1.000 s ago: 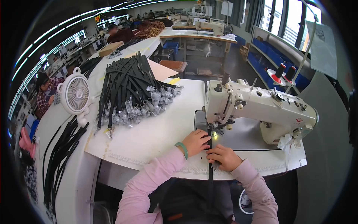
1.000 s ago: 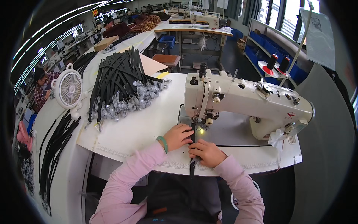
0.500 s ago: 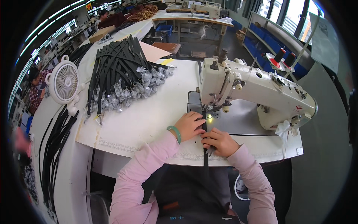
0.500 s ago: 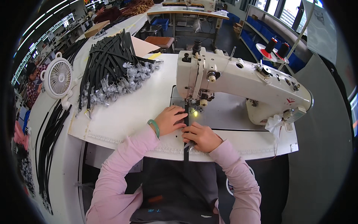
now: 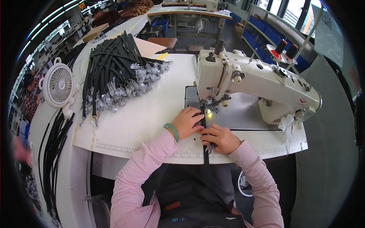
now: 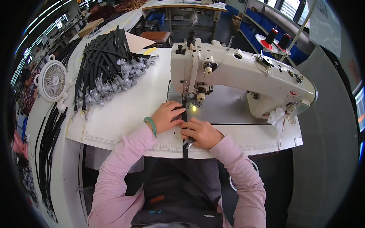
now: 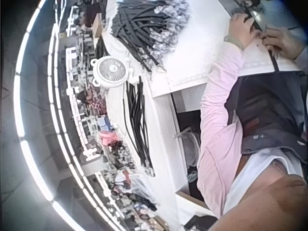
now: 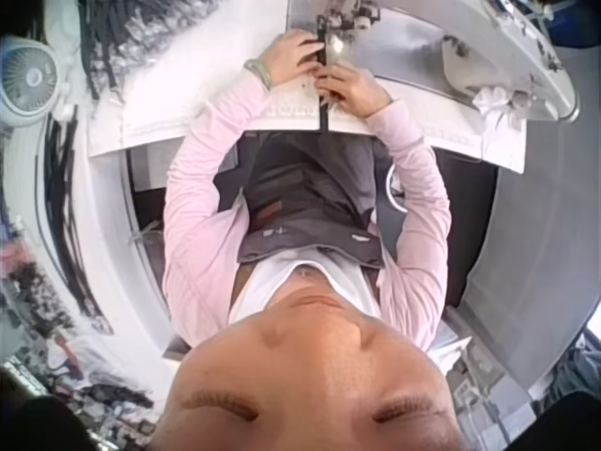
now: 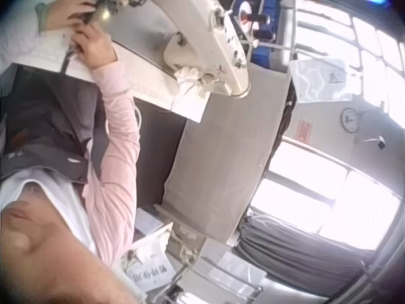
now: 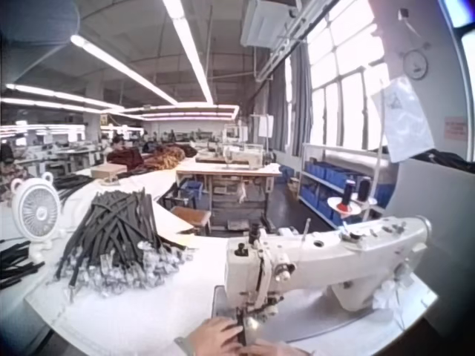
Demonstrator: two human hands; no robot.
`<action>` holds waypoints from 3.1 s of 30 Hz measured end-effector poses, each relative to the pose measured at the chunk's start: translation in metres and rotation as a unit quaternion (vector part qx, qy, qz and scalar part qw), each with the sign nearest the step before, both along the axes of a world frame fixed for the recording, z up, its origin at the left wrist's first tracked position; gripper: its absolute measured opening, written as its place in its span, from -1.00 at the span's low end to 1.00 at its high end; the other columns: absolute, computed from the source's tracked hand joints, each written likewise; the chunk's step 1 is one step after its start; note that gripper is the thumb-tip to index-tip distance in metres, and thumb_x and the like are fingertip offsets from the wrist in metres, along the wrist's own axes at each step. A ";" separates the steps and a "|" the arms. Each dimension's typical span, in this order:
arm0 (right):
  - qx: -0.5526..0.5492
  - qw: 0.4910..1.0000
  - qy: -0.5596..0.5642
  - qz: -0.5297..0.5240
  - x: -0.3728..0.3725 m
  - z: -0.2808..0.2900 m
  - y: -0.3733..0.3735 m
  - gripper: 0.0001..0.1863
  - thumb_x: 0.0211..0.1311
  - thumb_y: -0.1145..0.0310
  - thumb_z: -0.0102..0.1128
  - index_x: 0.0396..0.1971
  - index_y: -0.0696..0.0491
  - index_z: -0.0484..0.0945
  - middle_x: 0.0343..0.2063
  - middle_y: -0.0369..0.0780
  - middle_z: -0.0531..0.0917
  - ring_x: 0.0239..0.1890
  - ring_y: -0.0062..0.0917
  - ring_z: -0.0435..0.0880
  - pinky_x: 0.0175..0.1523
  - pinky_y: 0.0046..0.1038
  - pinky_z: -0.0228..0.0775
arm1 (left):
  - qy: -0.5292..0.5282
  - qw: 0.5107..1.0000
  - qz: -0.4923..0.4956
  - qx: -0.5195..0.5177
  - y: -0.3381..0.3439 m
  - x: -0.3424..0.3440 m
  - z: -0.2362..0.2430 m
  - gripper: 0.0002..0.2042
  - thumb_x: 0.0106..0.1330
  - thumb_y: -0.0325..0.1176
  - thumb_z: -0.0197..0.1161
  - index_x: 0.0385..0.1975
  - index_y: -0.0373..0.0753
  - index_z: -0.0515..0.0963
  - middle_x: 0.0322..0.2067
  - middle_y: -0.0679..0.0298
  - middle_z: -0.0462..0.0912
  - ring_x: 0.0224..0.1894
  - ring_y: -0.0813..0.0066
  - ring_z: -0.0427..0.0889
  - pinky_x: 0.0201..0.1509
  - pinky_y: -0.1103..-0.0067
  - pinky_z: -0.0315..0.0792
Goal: The person operates an industrial sewing machine to stitch long black fabric strips. They feed the material under the needle, guide it through the machine, and cut the thread after each piece is completed. The finished strips are placed on the table to the left.
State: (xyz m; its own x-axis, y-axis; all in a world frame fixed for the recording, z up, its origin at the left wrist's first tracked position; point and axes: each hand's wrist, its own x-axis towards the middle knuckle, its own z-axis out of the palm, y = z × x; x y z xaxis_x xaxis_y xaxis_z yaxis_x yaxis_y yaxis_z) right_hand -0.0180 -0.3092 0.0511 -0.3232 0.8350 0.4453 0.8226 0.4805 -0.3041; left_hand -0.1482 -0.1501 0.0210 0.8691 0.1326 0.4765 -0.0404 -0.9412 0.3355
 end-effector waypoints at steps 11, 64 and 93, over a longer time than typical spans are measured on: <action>0.004 1.000 0.011 0.007 0.002 -0.003 0.001 -0.77 -0.16 0.47 0.26 -0.38 0.05 0.53 -0.30 -0.30 0.54 -0.36 -0.41 0.46 -0.37 -0.44 0.41 | 0.000 1.000 0.010 0.025 0.001 0.000 -0.004 -0.58 0.01 -0.20 0.27 -0.12 -0.23 0.46 -0.09 0.15 0.41 0.01 0.21 0.34 0.04 0.37 0.24; 0.065 0.988 0.040 -0.136 0.026 0.005 -0.044 -0.85 -0.22 0.55 0.26 -0.54 0.12 0.52 -0.49 -0.25 0.57 -0.52 -0.41 0.50 -0.46 -0.45 0.38 | 0.023 0.992 0.123 -0.002 0.039 0.028 0.004 -0.88 0.05 -0.48 0.10 -0.41 -0.30 0.52 -0.20 0.24 0.53 -0.07 0.24 0.44 -0.06 0.43 0.39; 0.223 0.650 0.359 -0.632 0.406 0.033 -0.234 -0.62 0.29 0.08 -0.16 -0.12 0.09 0.36 -0.27 -0.27 0.50 -0.32 -0.61 0.45 -0.27 -0.59 0.30 | 0.021 0.997 0.067 0.022 0.079 0.044 0.002 -0.87 0.07 -0.28 0.19 -0.44 -0.13 0.61 -0.26 0.33 0.52 0.00 0.34 0.38 0.11 0.42 0.20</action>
